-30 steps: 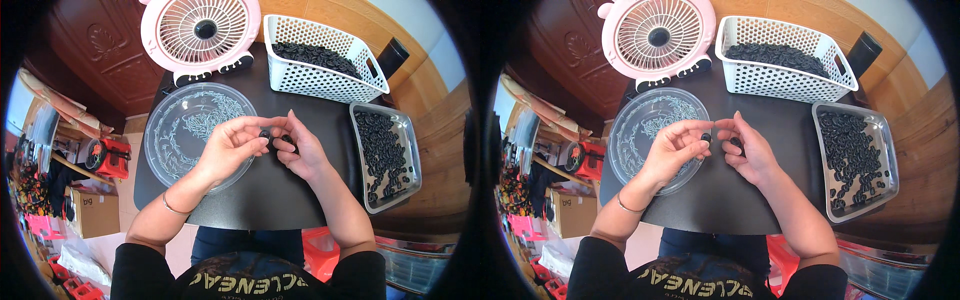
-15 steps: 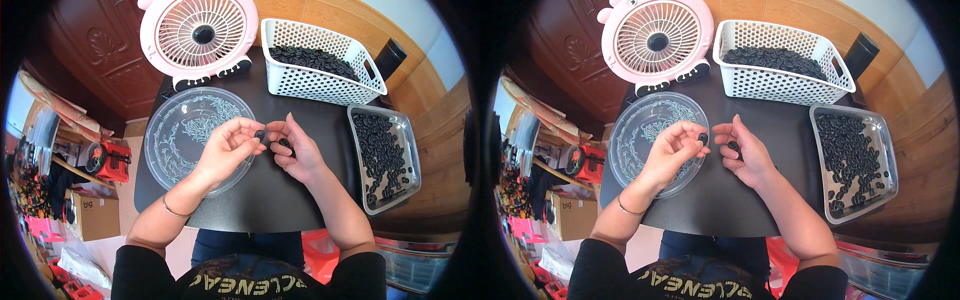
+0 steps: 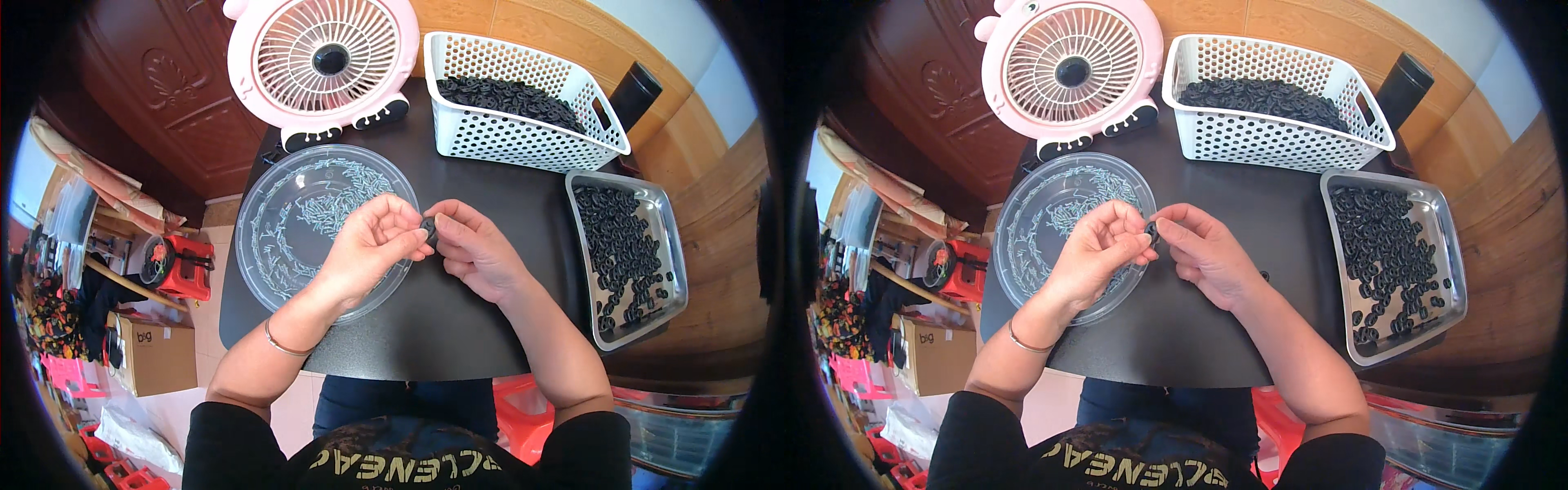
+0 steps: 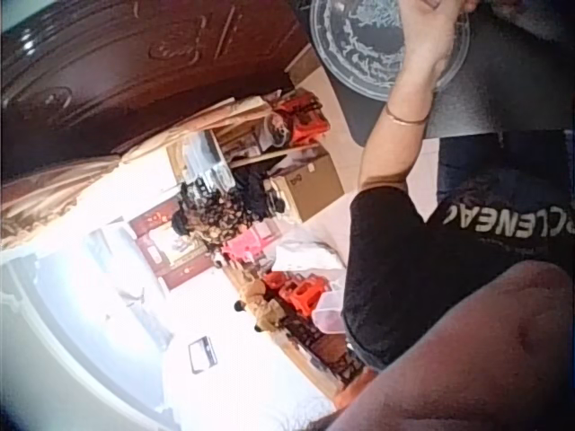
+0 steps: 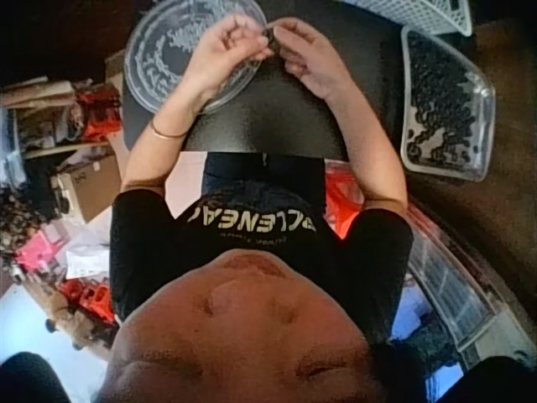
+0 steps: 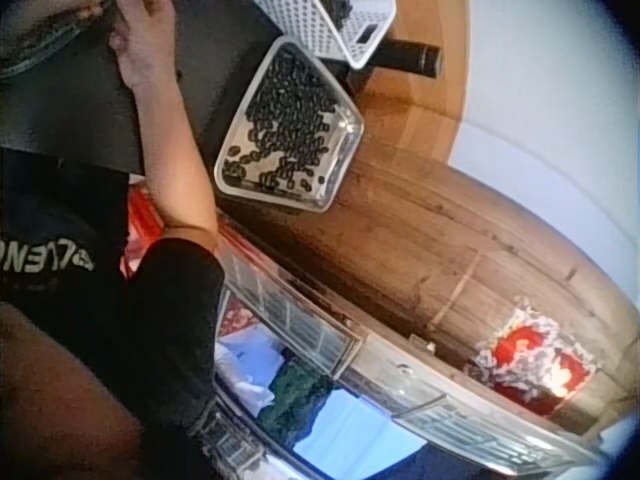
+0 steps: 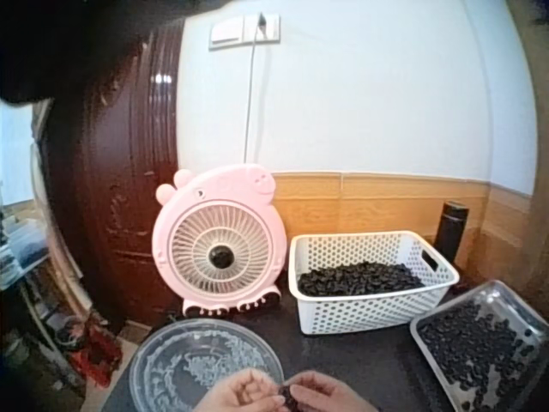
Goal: The person sits at a table and repeatedly picks up small black plastic rings and silver metal screws. They insert the screws into the rings and place the assembled units onto a metal tray. The person continues this repetitive assembly process throughout the video.
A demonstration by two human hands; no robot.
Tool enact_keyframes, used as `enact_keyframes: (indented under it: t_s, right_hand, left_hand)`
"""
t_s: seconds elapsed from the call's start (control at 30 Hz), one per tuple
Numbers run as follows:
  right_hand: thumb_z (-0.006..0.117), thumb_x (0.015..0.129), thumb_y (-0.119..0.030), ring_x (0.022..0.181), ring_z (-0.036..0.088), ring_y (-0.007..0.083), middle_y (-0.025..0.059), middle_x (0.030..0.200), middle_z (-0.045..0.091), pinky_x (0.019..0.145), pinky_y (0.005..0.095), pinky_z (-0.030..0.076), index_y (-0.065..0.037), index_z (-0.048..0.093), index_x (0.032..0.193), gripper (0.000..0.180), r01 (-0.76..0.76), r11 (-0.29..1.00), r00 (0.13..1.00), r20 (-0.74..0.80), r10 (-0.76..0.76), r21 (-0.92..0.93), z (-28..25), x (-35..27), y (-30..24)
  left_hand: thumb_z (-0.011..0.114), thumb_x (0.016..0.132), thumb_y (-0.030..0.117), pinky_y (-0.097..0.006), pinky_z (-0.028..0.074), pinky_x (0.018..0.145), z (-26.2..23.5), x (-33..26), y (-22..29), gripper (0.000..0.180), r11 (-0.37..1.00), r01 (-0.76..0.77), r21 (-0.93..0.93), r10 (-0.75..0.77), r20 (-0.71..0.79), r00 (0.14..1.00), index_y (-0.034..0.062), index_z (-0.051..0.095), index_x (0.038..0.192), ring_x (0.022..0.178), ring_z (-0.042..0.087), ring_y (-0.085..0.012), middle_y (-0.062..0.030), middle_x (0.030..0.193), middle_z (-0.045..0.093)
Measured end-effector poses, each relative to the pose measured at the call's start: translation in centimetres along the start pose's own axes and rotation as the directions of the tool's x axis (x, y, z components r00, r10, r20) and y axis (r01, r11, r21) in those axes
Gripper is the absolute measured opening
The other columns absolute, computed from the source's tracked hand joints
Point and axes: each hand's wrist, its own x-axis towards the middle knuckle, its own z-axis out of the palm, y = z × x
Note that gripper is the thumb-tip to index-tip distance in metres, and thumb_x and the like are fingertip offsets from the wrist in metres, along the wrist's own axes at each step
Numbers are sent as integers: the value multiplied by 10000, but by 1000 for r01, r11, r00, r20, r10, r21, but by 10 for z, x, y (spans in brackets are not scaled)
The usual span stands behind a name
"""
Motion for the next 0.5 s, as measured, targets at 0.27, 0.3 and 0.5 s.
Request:
enact_keyframes:
  t_s: [0.27,0.3,0.5]
  right_hand:
    - [535,870,-228,448,256,-12,-107,578,340,393,154,189,-124,523,888,107,-21,1000,1000,7,21,8,-2,1,1]
    - [530,873,-234,448,252,-11,-107,579,336,394,154,187,-124,525,892,112,-23,1000,1000,6,23,8,-1,1,0]
    - [520,878,-248,454,243,-12,-106,593,334,401,153,187,-116,534,928,142,-33,999,999,34,32,8,-1,1,1]
  left_hand:
    - [556,821,19,-201,474,653,-2,0,1,92,997,59,-39,-58,28,998,34,502,893,733,585,-104,-45,827,586]
    - [556,823,23,-200,472,654,-1,0,1,88,997,70,-41,-68,30,997,35,504,893,733,583,-103,-43,826,585]
    - [557,833,48,-187,462,650,-5,0,-1,77,982,120,-146,-116,39,993,42,512,895,730,573,-100,-29,825,577]
